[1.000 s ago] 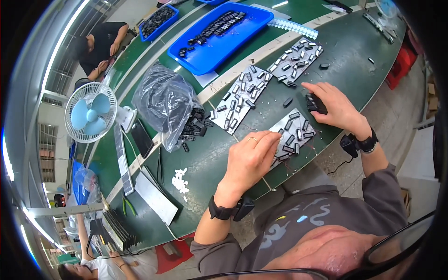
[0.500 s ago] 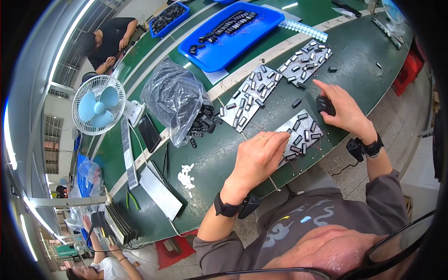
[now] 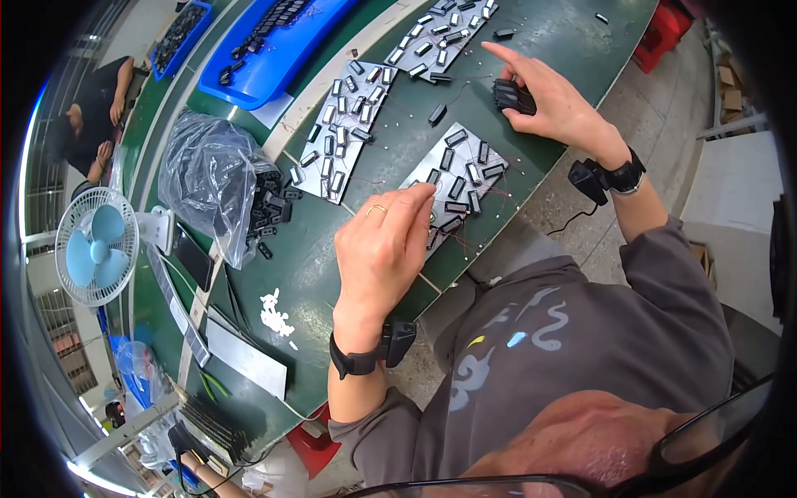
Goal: The person picks up a speaker and a plastic housing, fits the speaker into the housing by hand, and places the assembled unit onto a metal plate, repeating this process for several components.
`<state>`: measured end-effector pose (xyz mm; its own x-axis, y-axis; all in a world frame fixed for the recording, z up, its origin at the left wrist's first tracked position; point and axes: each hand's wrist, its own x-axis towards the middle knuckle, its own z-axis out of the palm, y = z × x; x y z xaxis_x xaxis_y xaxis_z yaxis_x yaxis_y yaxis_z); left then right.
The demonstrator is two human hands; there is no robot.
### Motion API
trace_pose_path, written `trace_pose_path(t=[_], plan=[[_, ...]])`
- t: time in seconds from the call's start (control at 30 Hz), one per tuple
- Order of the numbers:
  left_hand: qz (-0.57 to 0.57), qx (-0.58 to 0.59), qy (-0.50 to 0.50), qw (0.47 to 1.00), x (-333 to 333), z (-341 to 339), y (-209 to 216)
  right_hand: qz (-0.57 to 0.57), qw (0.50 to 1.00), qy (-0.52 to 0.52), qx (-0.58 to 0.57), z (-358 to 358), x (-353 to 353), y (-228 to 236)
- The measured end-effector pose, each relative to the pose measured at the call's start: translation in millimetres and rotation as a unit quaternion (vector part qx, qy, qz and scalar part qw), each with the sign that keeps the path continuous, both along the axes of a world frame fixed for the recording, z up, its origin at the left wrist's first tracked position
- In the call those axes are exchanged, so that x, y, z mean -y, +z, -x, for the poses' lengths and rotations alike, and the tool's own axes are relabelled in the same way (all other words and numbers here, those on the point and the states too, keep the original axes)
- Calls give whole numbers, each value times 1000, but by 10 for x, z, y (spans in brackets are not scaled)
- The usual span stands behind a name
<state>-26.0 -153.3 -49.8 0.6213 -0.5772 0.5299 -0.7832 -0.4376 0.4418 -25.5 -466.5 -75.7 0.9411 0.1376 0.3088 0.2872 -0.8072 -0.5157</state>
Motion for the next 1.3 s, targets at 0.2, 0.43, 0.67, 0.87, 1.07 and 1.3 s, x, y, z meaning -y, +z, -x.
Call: trace_pose_path(t=[0.2, 0.43, 0.67, 0.87, 1.07, 1.3], plan=[[-6, -15, 1, 1000, -14, 33, -13, -8, 999, -27, -39, 61, 47, 58], [-5, -48, 6, 999, -14, 11, -3, 102, 993, 40, 48, 80, 86, 122], [-16, -53, 13, 998, -21, 15, -11, 102, 989, 102, -29, -40, 94, 145], [-22, -51, 9, 998, 3, 13, -4, 101, 991, 82, -6, 147, 137, 100], [-21, -57, 4, 998, 12, 24, -41, 122, 990, 67, -10, 454, 278, 101], [-40, -62, 7, 997, 17, -3, -43, 154, 985, 83, -12, 666, 339, 119]])
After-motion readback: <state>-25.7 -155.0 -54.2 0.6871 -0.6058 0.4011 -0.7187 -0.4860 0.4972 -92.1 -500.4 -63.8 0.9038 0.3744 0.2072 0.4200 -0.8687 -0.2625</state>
